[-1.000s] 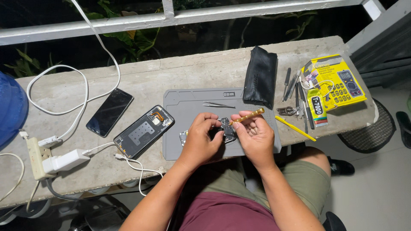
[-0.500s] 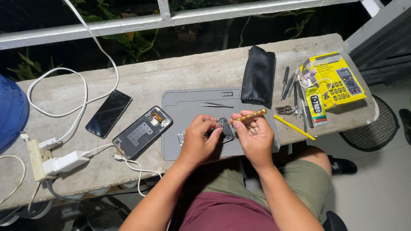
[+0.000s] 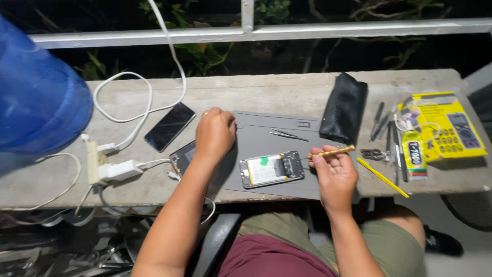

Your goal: The person disassembles a smartphone by removing the back cover and unscrewing internal components. They use a screwdriver and tweezers to detach the battery and other parts, placing them on the workbench.

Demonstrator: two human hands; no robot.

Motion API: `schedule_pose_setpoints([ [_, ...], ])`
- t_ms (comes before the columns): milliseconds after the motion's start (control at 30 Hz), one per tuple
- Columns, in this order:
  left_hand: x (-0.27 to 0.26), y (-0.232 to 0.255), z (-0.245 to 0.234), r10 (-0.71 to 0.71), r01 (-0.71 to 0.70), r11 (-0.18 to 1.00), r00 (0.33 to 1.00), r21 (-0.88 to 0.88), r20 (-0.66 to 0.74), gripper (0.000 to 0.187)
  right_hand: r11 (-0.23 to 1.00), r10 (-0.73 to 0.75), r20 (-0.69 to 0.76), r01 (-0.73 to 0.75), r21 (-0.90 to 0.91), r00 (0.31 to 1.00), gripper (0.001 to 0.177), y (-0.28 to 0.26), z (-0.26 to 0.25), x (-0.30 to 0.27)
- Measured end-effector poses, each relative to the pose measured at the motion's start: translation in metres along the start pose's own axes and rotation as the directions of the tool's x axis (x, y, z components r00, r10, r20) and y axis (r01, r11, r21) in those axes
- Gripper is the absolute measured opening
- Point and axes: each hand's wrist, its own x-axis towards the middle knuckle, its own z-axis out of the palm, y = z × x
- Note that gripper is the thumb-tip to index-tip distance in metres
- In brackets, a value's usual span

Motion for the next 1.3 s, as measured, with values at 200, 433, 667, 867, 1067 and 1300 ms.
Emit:
schedule_pose_setpoints([
  [200, 0.011, -0.014, 0.021, -0.003, -0.005, 0.997, 0.995, 0.083, 0.101, 0.005, 0.999, -0.009, 0.004, 0.010, -0.040, 1.000, 0.033, -0.005, 0.000, -0.001],
  [433, 0.014, -0.009, 0.011, -0.020, 0.013, 0.999, 0.983, 0.039, 0.181, 0.013, 0.999, -0.029, 0.011, 0.029, -0.045, 1.000, 0.032, -0.003, 0.001, 0.000],
  [667, 0.013, -0.004, 0.007, -0.012, 0.011, 1.000, 0.985, 0.007, 0.171, 0.015, 0.996, -0.061, 0.051, 0.065, -0.068, 0.997, 0.035, -0.001, 0.000, -0.001],
  [867, -0.019, 0.040, -0.008, 0.202, -0.158, 0.963, 0.960, -0.218, 0.193, 0.016, 0.980, -0.149, 0.159, 0.167, -0.111, 0.976, 0.071, -0.016, 0.013, -0.003],
  [1067, -0.060, 0.066, -0.008, 0.214, -0.103, 0.928, 0.934, -0.358, 0.286, 0.033, 0.956, -0.251, 0.222, 0.277, -0.093, 0.942, 0.087, -0.004, 0.023, 0.008],
  [1300, -0.072, 0.061, 0.009, 0.223, -0.160, 0.908, 0.967, -0.387, 0.124, 0.031, 0.924, -0.297, 0.252, 0.344, -0.166, 0.921, 0.084, 0.003, 0.032, 0.011],
])
